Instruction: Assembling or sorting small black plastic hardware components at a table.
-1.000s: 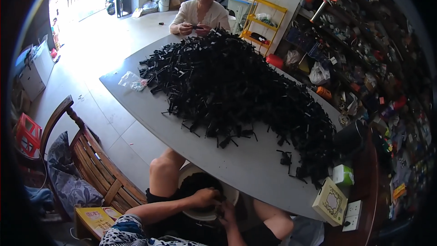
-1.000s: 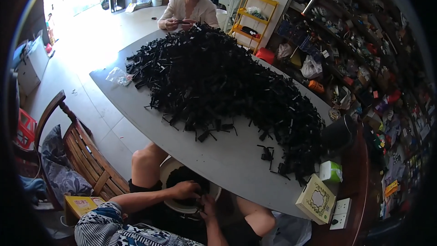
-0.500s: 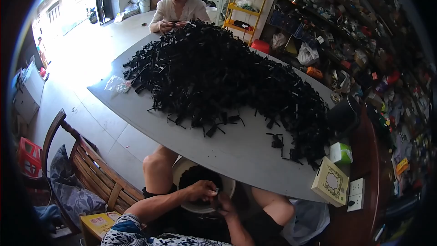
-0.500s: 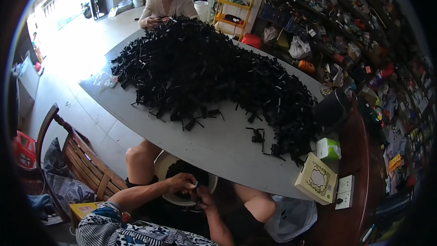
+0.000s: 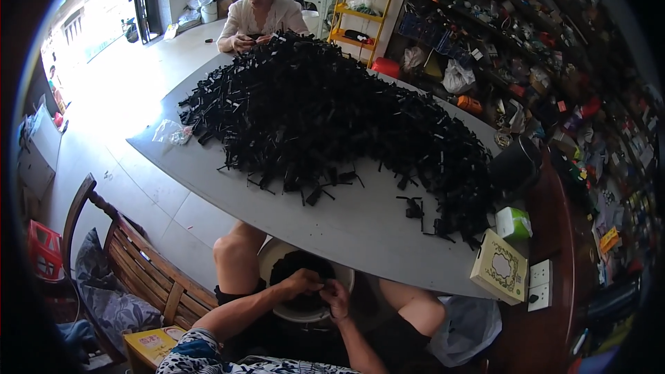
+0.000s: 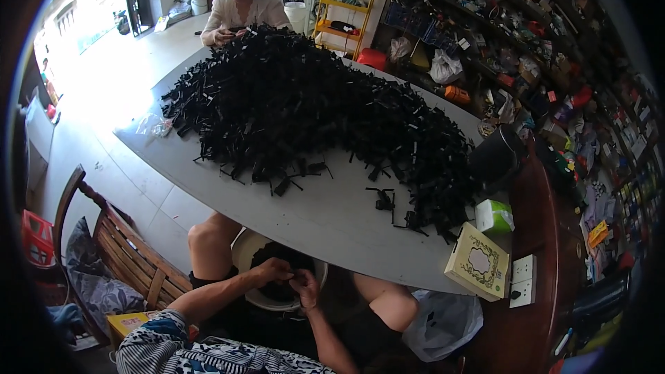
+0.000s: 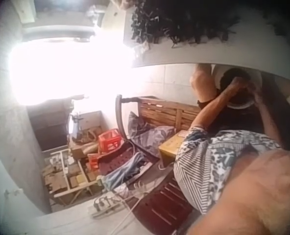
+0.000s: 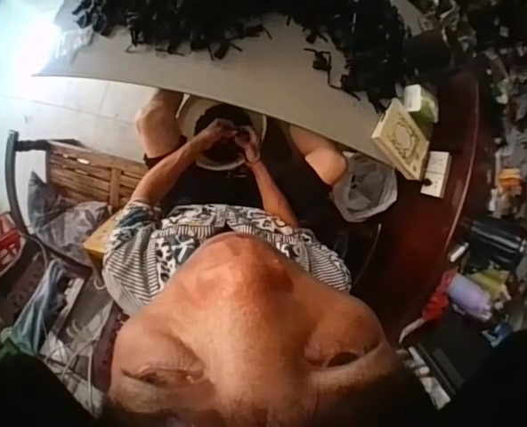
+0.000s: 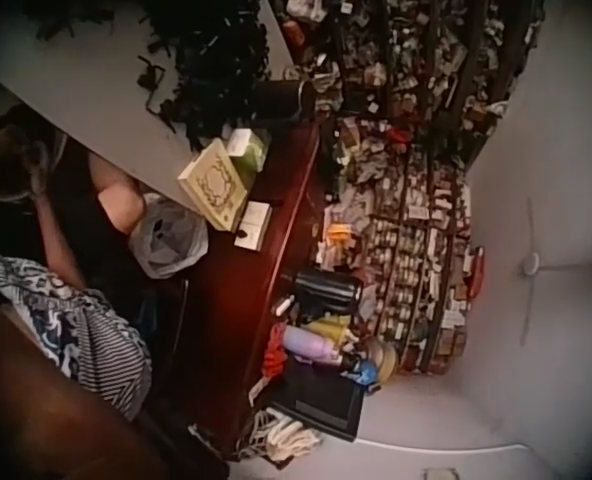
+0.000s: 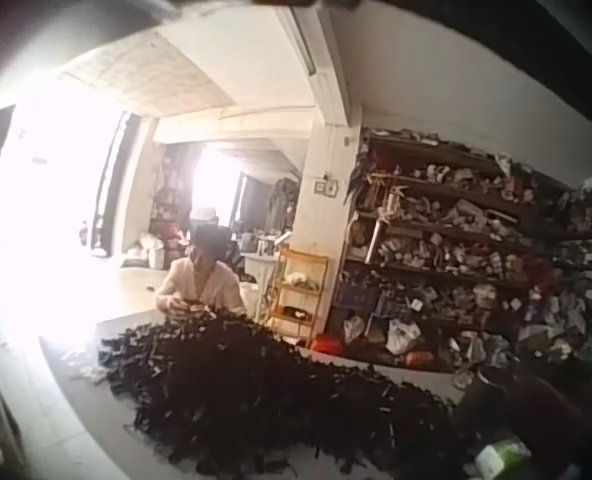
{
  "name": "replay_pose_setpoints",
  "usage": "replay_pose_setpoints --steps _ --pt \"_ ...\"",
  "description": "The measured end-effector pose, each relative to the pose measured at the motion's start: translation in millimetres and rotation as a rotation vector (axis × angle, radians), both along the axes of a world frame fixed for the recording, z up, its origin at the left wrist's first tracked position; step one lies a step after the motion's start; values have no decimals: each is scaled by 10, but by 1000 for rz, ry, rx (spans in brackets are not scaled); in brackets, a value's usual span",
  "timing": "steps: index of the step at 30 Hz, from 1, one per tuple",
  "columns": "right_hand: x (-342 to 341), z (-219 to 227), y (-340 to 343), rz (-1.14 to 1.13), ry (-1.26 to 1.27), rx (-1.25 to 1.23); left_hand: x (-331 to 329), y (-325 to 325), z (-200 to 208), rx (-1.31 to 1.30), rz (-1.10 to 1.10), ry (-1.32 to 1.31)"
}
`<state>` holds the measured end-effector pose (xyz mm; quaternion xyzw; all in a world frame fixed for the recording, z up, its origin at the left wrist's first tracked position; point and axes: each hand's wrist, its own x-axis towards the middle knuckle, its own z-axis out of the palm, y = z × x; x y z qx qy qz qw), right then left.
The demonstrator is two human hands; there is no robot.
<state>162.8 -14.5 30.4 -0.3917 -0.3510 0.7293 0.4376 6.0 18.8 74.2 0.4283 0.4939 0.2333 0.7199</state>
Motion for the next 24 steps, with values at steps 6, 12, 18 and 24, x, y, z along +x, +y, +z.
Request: replay_pose_setpoints --steps 6,12,18,24 --pt "-68 184 18 -150 -145 109 -9 -21 -33 -65 -43 -151" --pt "-106 41 0 -206 -313 207 114 -118 -218 162 151 -201" --pt "-146 251 -66 -217 -600 275 115 -147 -132 -146 302 -204" --pt "-141 170 -119 -243 -640 278 194 -211 -368 -183 416 -226"
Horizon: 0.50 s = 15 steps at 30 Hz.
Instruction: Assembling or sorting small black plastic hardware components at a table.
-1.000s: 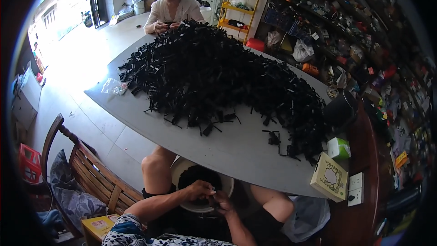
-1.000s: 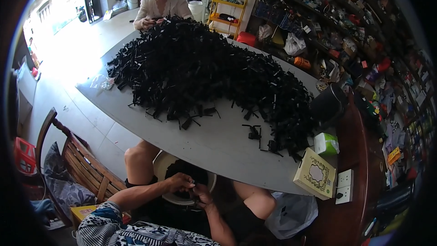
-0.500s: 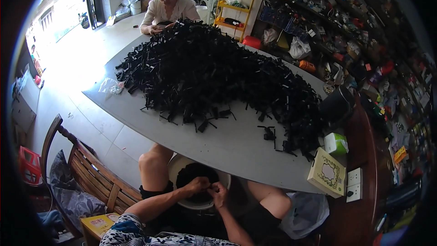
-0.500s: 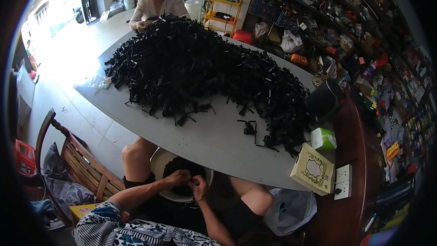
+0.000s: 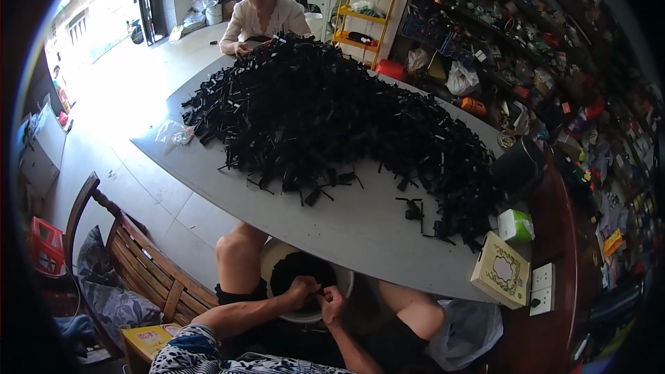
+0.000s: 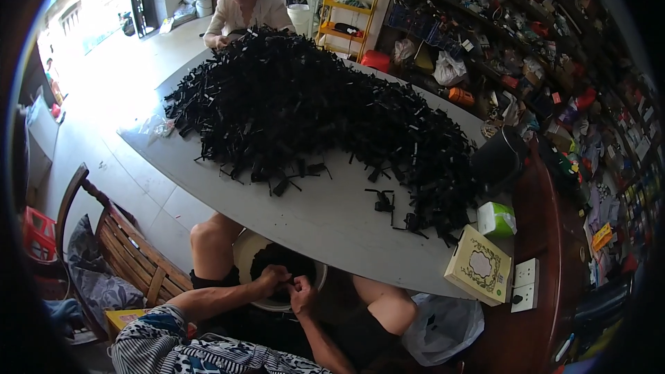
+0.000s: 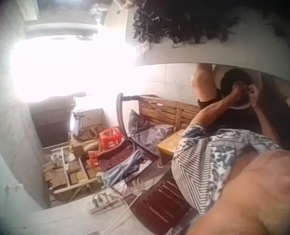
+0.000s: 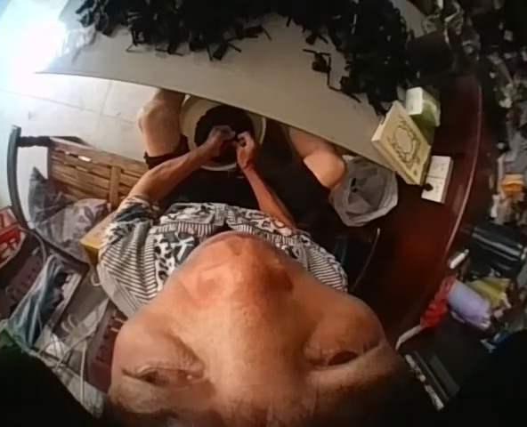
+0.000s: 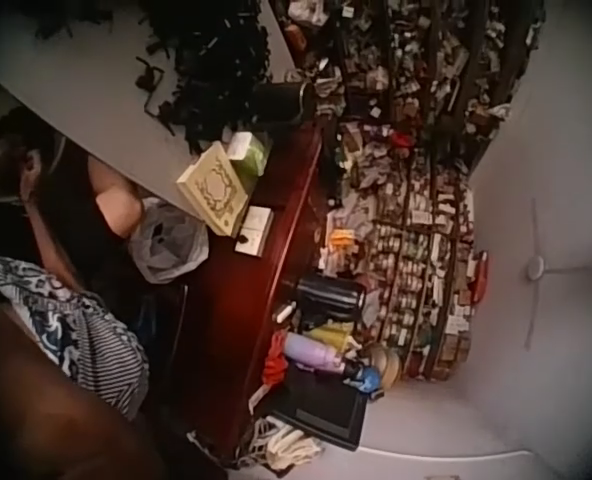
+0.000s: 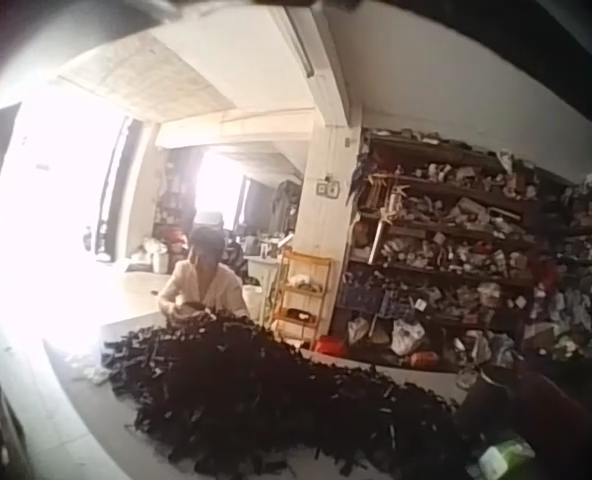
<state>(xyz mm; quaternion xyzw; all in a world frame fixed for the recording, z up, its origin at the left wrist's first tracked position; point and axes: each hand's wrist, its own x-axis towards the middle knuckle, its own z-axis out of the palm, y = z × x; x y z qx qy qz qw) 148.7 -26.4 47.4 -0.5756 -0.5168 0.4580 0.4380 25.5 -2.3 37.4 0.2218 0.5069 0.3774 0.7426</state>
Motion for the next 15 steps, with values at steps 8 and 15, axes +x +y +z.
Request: replay_pose_setpoints --steps 8,15 --pt "86 -264 165 -161 451 -289 -7 122 -47 877 22 1240" --pt "197 -358 133 -183 686 -469 64 72 380 429 -526 293"
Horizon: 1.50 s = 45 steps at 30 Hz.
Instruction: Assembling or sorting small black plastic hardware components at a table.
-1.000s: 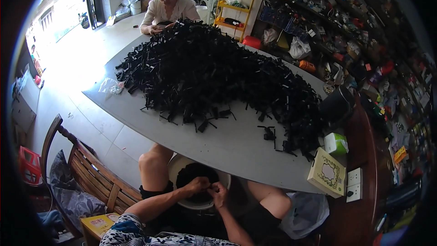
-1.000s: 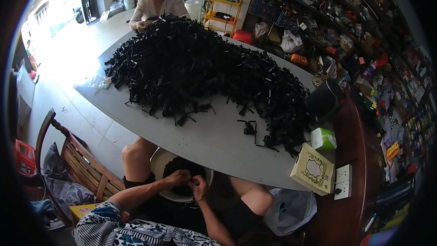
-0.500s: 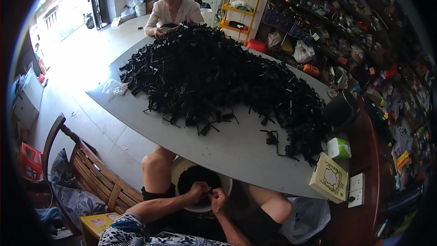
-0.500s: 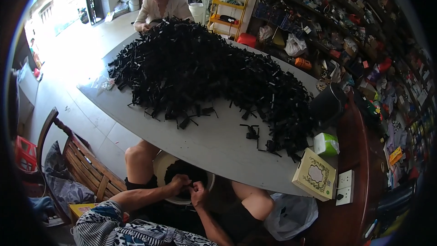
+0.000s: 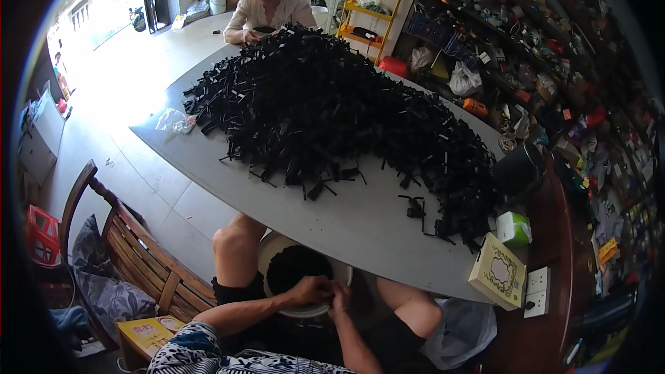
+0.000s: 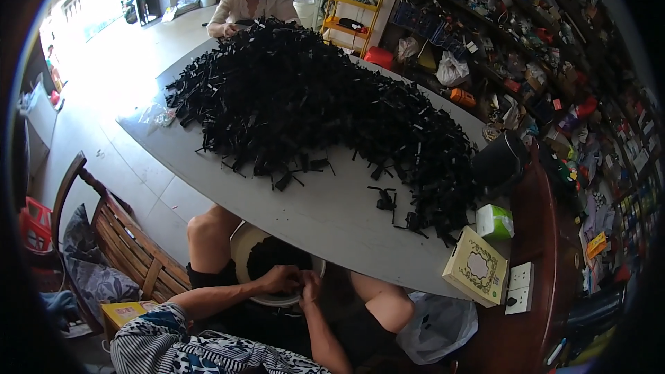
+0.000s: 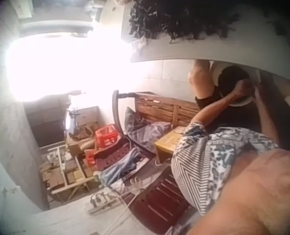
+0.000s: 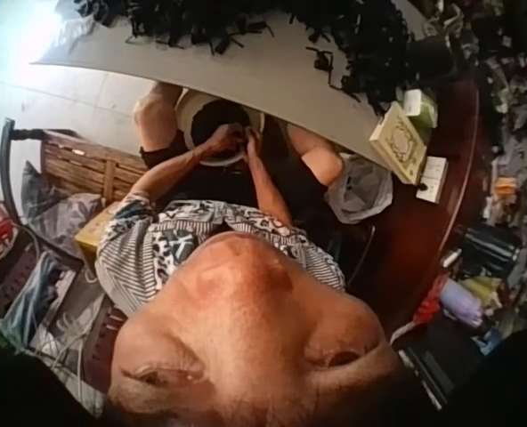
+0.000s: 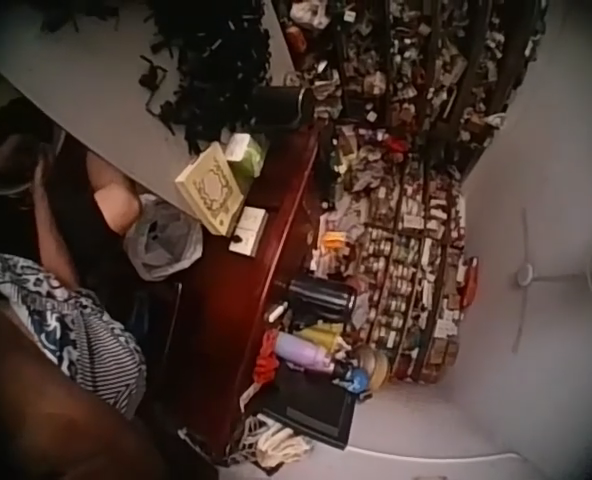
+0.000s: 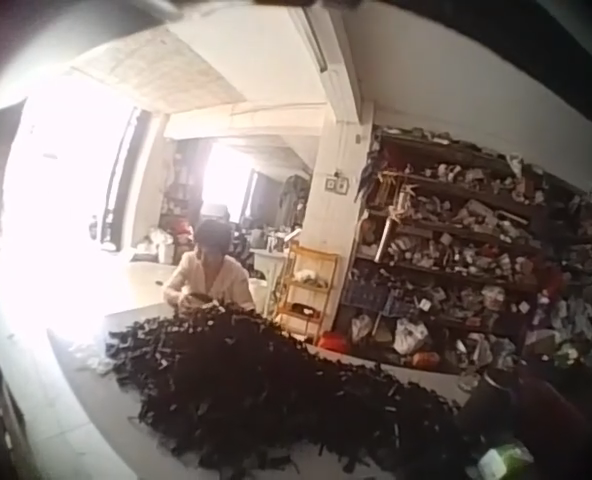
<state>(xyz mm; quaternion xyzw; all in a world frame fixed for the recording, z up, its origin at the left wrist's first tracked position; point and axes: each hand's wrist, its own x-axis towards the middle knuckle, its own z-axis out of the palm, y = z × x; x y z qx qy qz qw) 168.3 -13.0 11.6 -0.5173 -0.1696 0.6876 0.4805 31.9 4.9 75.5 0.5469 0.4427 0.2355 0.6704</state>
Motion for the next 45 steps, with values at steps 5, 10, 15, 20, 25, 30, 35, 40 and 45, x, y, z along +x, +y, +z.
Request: replay_pose_setpoints --steps 5,10,15,20,25,30,35,40,45 --pt "-16 332 44 27 105 21 -51 53 100 93 121 134" --pt "27 259 61 57 234 146 -109 82 -149 -119 345 -153" --pt "90 297 51 62 258 166 -135 85 -64 -502 454 -367" --pt "102 392 25 92 488 44 -189 121 -18 -203 247 -260" --pt "207 321 36 454 394 -5 -191 164 -9 -89 81 -191" --pt "108 262 -37 233 342 -32 -99 124 67 158 130 -48" --pt "68 231 -60 183 472 -36 -59 79 58 183 206 -21" --pt "69 161 -93 208 585 -34 -38 68 54 313 220 54" --pt "60 93 -53 225 707 -77 -48 103 161 274 120 118"
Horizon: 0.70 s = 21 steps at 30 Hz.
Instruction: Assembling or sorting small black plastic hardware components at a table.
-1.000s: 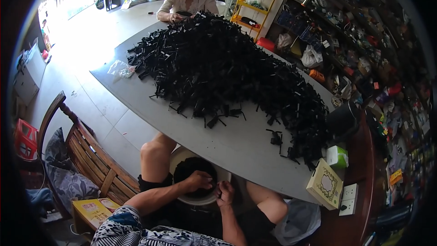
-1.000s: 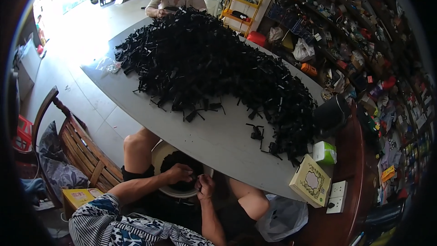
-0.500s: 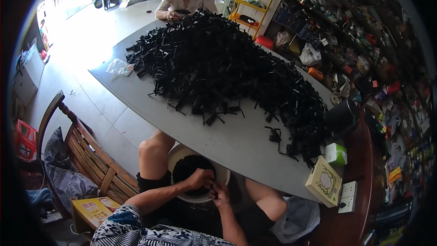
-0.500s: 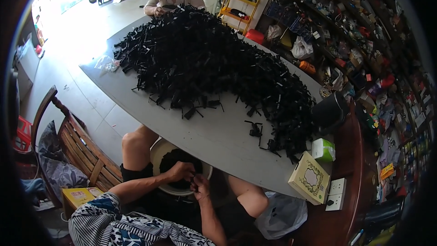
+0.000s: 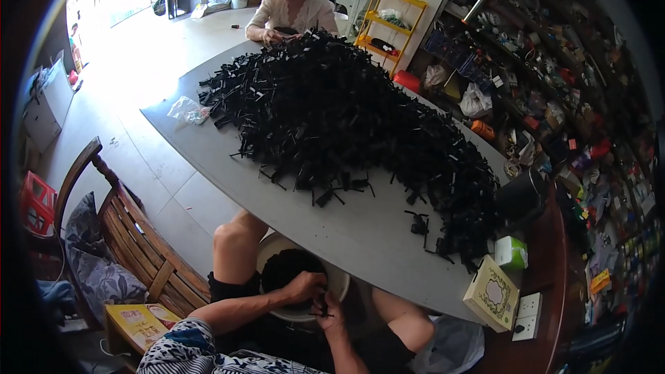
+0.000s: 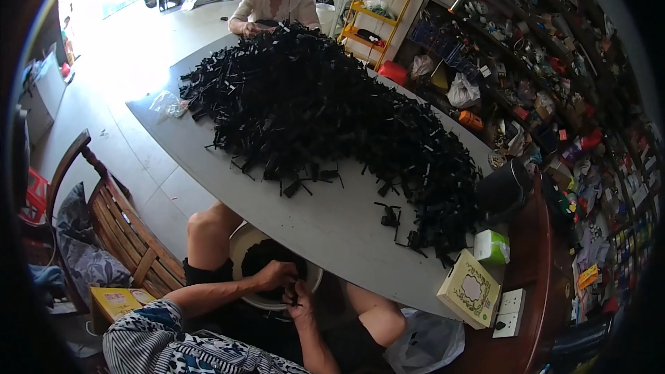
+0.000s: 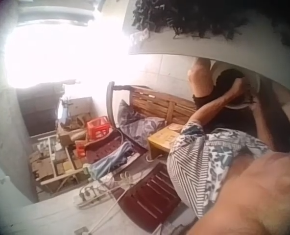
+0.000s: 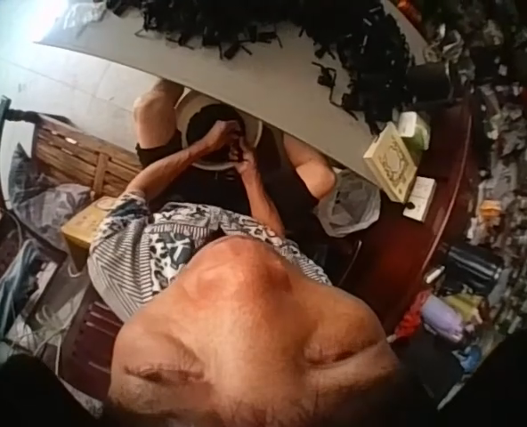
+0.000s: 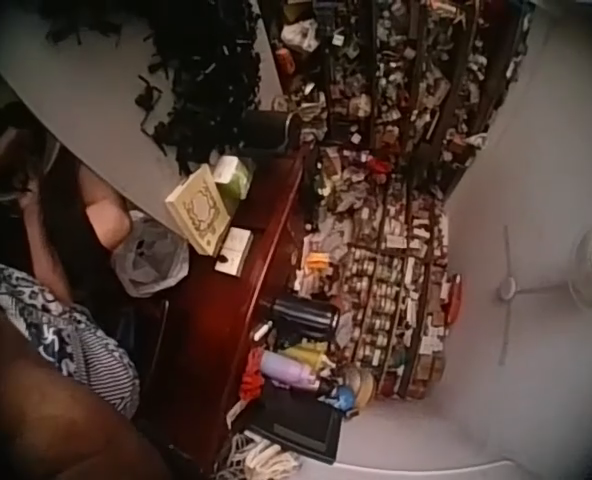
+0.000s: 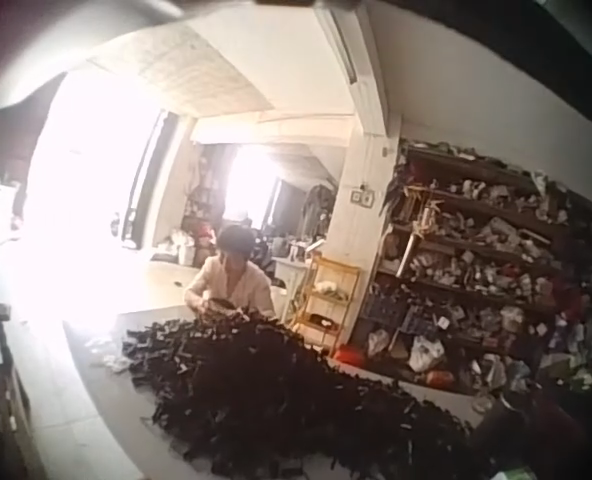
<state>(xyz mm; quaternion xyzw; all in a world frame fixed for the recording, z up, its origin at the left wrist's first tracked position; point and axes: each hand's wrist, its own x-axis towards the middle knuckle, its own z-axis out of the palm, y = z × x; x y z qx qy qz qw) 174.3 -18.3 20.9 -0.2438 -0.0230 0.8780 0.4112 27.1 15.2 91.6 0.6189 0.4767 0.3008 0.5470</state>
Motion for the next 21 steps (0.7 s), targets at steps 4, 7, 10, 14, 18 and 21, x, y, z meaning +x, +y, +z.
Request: replay_pose_setpoints --steps 4,7,10,14,18,21 --pt "-42 66 16 -27 -25 4 -1 34 62 16 16 10" --pt "-44 37 72 -38 -16 -18 6 57 28 134 -31 14" --pt "-52 -2 52 -63 -72 -44 25 -9 145 85 2 -58" --pt "-46 -80 -44 -47 -416 99 81 -141 37 272 -54 183" --pt "-79 32 -95 -79 -464 -96 131 -259 -155 461 -74 283" --pt "-122 214 -107 -92 -604 -98 122 -233 -196 426 -66 223"
